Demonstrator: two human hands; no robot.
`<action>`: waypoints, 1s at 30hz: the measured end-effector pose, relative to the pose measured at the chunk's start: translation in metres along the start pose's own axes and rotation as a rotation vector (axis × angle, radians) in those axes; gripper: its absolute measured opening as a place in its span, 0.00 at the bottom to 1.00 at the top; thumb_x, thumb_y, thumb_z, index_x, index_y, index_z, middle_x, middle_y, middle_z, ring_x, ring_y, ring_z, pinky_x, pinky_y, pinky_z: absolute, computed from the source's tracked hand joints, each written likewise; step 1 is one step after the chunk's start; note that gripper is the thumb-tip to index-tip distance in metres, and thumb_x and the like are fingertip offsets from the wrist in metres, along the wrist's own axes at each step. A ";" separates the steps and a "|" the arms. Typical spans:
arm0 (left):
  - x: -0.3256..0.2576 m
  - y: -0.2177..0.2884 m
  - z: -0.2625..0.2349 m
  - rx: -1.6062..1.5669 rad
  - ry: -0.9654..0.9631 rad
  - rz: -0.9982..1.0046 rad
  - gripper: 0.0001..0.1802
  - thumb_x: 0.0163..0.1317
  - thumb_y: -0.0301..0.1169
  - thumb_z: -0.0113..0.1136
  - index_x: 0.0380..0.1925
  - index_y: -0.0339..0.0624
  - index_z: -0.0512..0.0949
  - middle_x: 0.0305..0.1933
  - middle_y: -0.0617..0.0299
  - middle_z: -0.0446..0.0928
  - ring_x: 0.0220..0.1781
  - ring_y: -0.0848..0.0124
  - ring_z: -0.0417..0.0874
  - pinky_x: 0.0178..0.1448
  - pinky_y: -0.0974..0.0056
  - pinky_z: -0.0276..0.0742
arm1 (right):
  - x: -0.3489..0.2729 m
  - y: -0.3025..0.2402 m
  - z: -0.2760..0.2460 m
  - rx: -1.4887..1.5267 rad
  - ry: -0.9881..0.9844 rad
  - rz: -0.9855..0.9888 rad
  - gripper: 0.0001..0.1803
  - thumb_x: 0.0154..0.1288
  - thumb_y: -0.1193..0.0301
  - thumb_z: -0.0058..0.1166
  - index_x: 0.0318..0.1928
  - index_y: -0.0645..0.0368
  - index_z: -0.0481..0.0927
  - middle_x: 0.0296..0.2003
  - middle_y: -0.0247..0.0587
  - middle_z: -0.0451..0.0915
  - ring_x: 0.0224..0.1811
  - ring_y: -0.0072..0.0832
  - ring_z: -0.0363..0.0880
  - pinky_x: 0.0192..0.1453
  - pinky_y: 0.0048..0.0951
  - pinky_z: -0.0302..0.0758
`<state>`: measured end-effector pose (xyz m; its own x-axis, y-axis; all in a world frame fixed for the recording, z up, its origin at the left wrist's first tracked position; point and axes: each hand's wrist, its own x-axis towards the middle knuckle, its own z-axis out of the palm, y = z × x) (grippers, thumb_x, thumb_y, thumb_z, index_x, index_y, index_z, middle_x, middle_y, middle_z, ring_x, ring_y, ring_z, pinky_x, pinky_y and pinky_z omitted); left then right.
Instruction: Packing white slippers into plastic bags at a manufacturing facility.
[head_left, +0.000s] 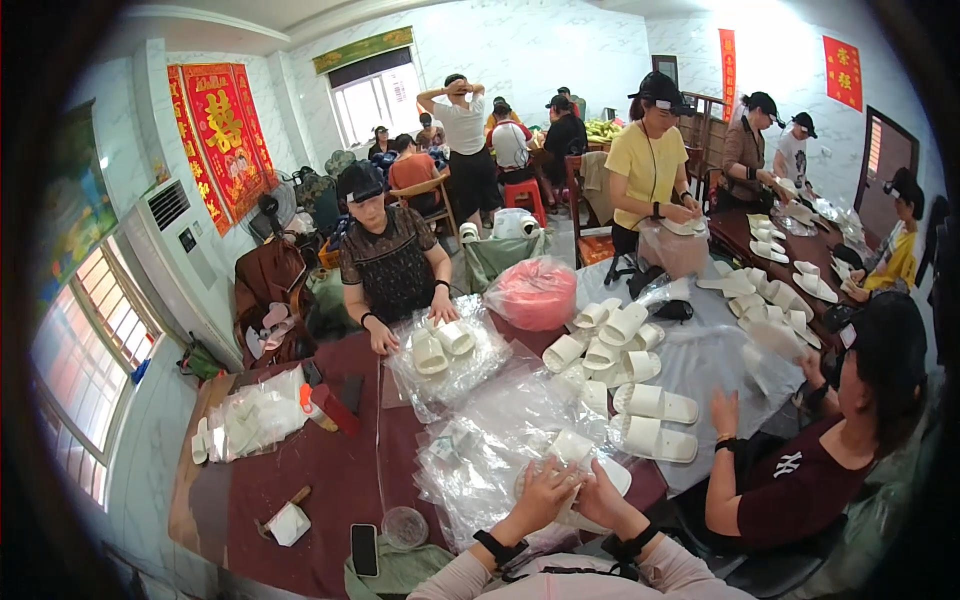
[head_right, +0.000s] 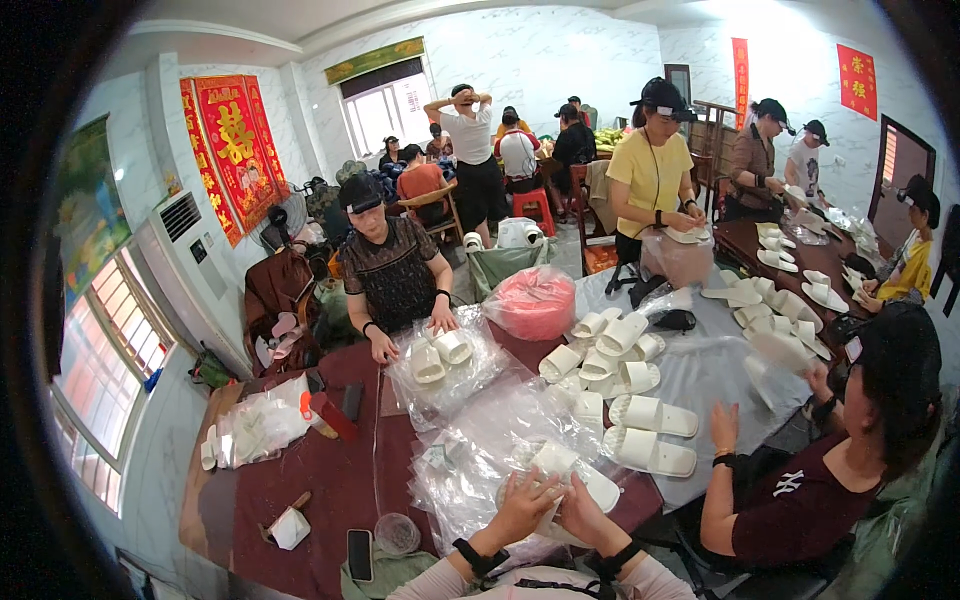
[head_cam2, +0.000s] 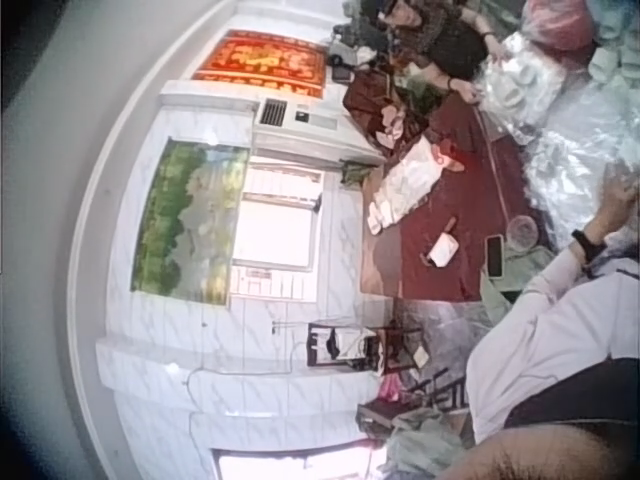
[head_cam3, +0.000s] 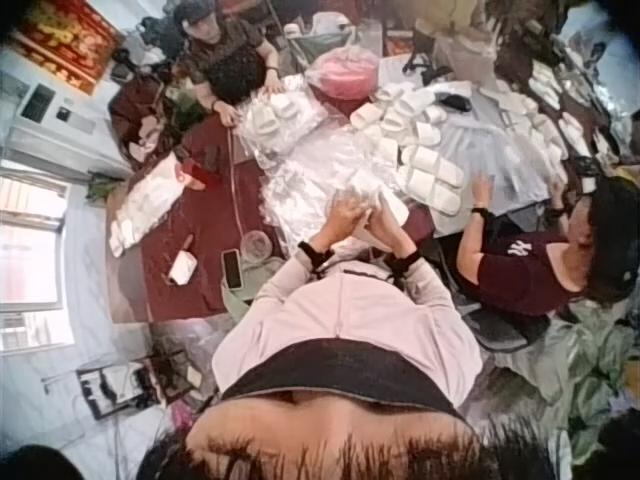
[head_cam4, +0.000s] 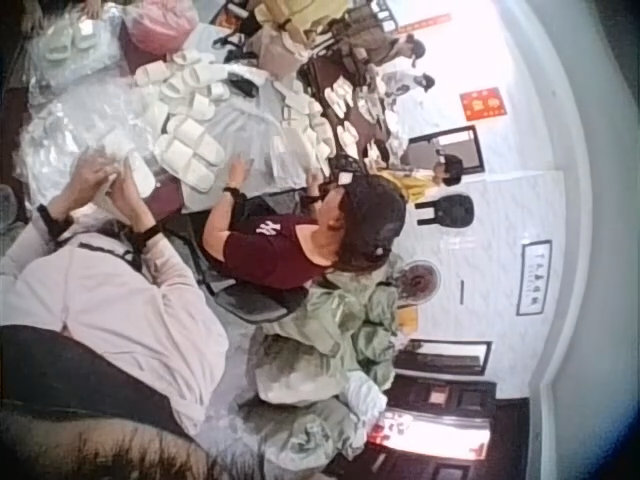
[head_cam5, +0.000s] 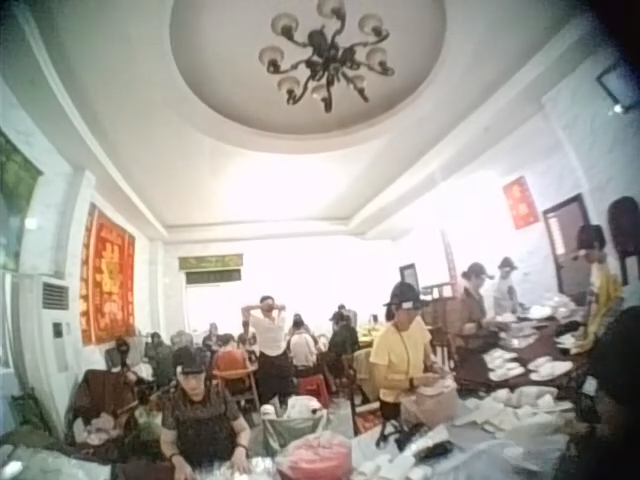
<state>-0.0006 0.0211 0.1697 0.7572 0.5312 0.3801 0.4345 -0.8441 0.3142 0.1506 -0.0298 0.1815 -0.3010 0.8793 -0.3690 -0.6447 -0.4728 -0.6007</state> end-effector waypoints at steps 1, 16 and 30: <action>0.001 0.003 -0.004 -0.051 -0.007 0.018 0.25 0.59 0.30 0.49 0.57 0.61 0.65 0.62 0.64 0.64 0.64 0.51 0.58 0.62 0.36 0.46 | 0.000 -0.001 0.002 0.016 0.027 -0.013 0.34 0.63 0.39 0.26 0.58 0.50 0.62 0.51 0.37 0.71 0.56 0.32 0.66 0.60 0.38 0.60; -0.016 0.009 -0.012 -0.035 0.322 -0.544 0.50 0.47 0.44 0.64 0.64 0.35 0.46 0.65 0.30 0.36 0.68 0.39 0.41 0.66 0.41 0.38 | 0.003 -0.014 0.027 0.404 -0.163 -0.321 0.26 0.67 0.55 0.27 0.61 0.52 0.57 0.57 0.40 0.66 0.58 0.35 0.65 0.60 0.41 0.60; -0.044 -0.031 0.005 -1.598 0.304 -1.109 0.38 0.54 0.22 0.56 0.62 0.32 0.47 0.50 0.51 0.71 0.35 0.73 0.74 0.41 0.72 0.73 | 0.028 -0.010 0.037 0.499 -0.136 -0.372 0.23 0.65 0.54 0.33 0.56 0.50 0.64 0.52 0.34 0.70 0.52 0.31 0.68 0.55 0.35 0.62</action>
<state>-0.0449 0.0238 0.1391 0.3377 0.8290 -0.4457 -0.3166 0.5460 0.7756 0.1234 0.0017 0.2034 -0.0594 0.9945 -0.0860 -0.9633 -0.0797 -0.2564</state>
